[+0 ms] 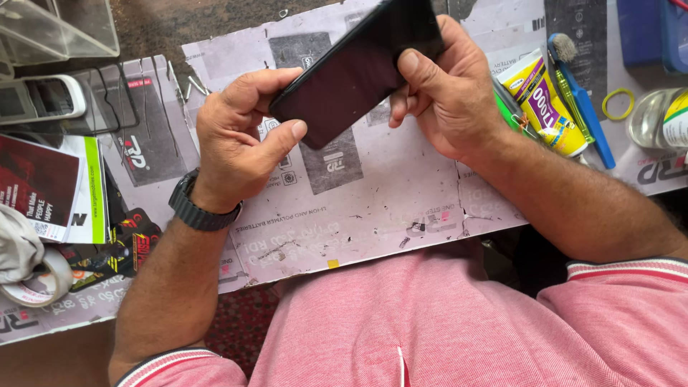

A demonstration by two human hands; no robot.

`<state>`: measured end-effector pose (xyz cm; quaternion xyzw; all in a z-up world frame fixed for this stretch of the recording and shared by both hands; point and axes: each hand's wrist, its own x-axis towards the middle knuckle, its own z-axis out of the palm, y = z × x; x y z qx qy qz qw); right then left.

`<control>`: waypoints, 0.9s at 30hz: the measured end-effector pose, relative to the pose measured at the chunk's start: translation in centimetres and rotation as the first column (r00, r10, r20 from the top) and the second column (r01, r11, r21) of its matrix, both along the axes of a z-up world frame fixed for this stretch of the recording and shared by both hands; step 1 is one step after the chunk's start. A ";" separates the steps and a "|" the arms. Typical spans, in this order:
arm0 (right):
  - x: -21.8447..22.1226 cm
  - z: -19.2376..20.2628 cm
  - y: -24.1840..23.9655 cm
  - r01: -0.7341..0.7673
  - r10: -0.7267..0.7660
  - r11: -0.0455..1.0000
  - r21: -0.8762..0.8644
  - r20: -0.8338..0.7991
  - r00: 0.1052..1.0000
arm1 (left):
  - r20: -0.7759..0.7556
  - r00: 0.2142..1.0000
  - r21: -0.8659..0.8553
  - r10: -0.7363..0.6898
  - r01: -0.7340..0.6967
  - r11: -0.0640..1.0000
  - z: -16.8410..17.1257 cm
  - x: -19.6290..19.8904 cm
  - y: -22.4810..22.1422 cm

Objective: The person uses a metal prying tool to carefully separate the back cover of a smartphone from its frame. They work along the edges of the device, inserting the tool into the seam to release the internal clips. After prying around the perimeter, they lift the back cover off and inspect the phone's interior and the removed cover.

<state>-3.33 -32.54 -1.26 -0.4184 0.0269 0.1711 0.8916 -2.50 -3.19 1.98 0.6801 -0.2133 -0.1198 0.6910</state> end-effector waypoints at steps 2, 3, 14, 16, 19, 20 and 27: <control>0.0 -0.1 -0.1 0.003 -0.001 0.999 -0.034 0.049 0.999 | 0.131 0.991 0.097 0.039 -0.052 0.994 0.2 0.0 -0.2; 0.0 -0.1 0.0 0.000 0.003 0.999 -0.044 0.067 0.998 | 0.189 0.981 0.123 0.045 -0.069 0.990 0.3 0.0 -0.2; 0.3 -0.1 0.0 -0.036 0.037 0.999 -0.015 0.072 0.997 | 0.348 0.936 0.112 0.052 -0.097 0.989 0.8 0.0 -0.3; 0.2 -0.3 -0.1 -0.038 0.039 0.999 -0.012 0.064 0.997 | 0.364 0.930 0.113 0.052 -0.100 0.989 1.1 -0.1 -0.3; 0.1 -0.3 -0.2 -0.057 0.056 0.998 0.007 0.043 0.998 | 0.385 0.922 0.117 0.044 -0.096 0.988 1.4 0.0 -0.4; 0.2 -0.2 -0.2 -0.062 0.062 0.998 0.001 0.045 0.997 | 0.394 0.918 0.119 0.041 -0.095 0.988 1.4 0.1 -0.4; 0.3 0.2 0.1 -0.074 0.073 0.997 0.023 0.058 0.996 | 0.460 0.888 0.141 0.013 -0.088 0.986 1.6 0.2 -0.6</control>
